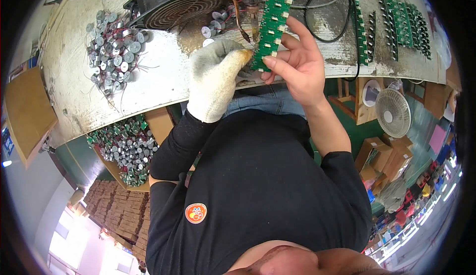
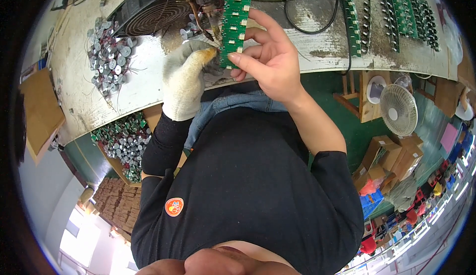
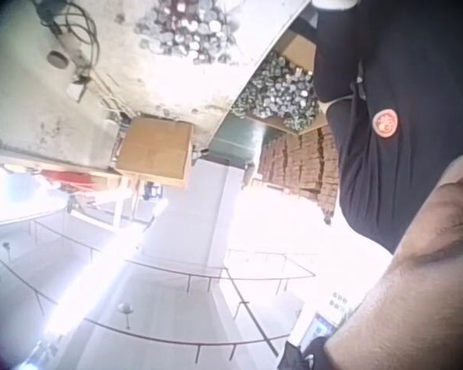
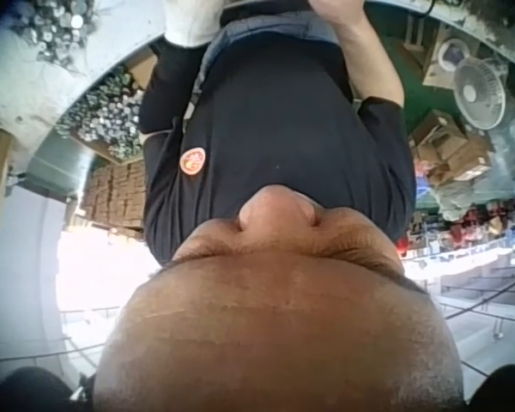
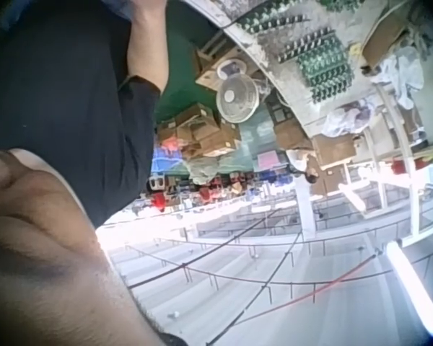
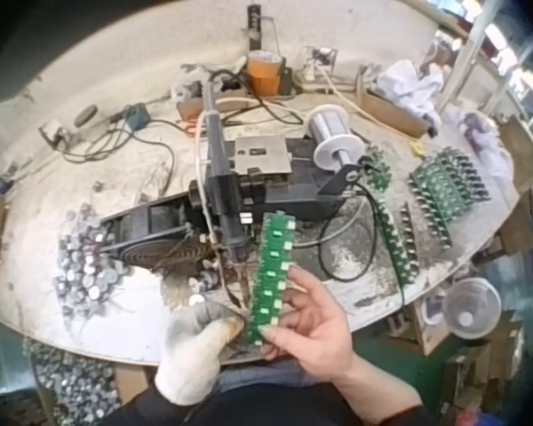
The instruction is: The person picks up a circuit board and a motor, then solders the motor's wires to the board. They repeat this process, soldering wires from multiple motors onto the same circuit board one by one.
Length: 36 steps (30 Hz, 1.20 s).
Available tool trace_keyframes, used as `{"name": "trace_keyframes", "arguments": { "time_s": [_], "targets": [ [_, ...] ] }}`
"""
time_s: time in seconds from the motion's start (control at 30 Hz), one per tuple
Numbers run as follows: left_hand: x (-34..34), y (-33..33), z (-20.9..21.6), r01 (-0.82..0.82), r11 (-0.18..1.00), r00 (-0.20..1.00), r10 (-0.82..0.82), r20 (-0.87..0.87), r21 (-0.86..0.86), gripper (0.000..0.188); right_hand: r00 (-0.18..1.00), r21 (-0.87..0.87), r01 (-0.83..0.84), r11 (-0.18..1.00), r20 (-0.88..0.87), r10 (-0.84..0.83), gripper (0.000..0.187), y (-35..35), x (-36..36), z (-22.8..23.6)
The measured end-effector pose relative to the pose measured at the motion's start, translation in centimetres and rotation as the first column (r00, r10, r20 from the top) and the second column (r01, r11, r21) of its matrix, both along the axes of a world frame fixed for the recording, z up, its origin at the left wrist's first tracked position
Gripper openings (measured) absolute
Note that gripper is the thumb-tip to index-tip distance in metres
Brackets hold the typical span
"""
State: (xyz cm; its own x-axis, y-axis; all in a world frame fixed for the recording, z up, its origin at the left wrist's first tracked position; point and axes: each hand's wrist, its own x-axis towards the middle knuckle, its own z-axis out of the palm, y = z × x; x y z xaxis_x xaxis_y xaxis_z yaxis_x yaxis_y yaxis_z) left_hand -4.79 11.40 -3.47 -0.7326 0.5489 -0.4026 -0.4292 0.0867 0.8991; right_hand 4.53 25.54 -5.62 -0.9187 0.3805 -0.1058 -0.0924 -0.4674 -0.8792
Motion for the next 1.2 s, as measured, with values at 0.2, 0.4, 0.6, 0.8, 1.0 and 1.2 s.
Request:
{"name": "trace_keyframes", "arguments": {
  "time_s": [0.2, 0.4, 0.6, 0.8, 1.0, 1.2],
  "targets": [
    [0.5, 0.1, -0.6, -0.057, 0.996, 0.994, 0.05, 0.099, 0.072, 0.017, 1.0, -0.012, -0.005, 1.0, 0.012, 0.005, 0.07, 0.0, 0.2, -0.8],
    [0.1, 0.3, -0.5, 0.006, 0.999, 0.991, -0.011, 0.131, 0.038, 0.016, 0.999, -0.003, 0.01, 1.0, 0.034, -0.01, 0.069, 0.2, 0.3, -0.6],
    [-1.0, -1.8, -1.1, -0.056, 0.95, 0.588, -0.217, -0.779, -0.307, 0.038, 0.998, 0.013, 0.042, 0.999, 0.052, -0.043, 0.069, 0.2, -0.3, -0.5],
    [-0.8, -4.2, -1.3, -0.076, 0.948, 0.446, -0.246, -0.86, -0.31, 0.051, 0.989, 0.087, 0.107, 0.99, 0.091, -0.115, 0.068, -0.6, -0.2, -1.0],
    [-1.9, -10.5, -1.1, -0.56, 0.81, 0.428, 0.106, -0.898, -0.172, 0.021, 0.993, 0.184, 0.088, 0.979, 0.06, -0.1, 0.066, -0.1, 0.5, -1.0],
    [-5.3, -17.8, -1.8, -0.695, 0.649, 0.393, -0.016, -0.919, -0.309, 0.018, 0.993, 0.215, 0.11, 0.97, 0.014, -0.116, 0.067, -0.3, 0.0, -1.4]
  ]
}}
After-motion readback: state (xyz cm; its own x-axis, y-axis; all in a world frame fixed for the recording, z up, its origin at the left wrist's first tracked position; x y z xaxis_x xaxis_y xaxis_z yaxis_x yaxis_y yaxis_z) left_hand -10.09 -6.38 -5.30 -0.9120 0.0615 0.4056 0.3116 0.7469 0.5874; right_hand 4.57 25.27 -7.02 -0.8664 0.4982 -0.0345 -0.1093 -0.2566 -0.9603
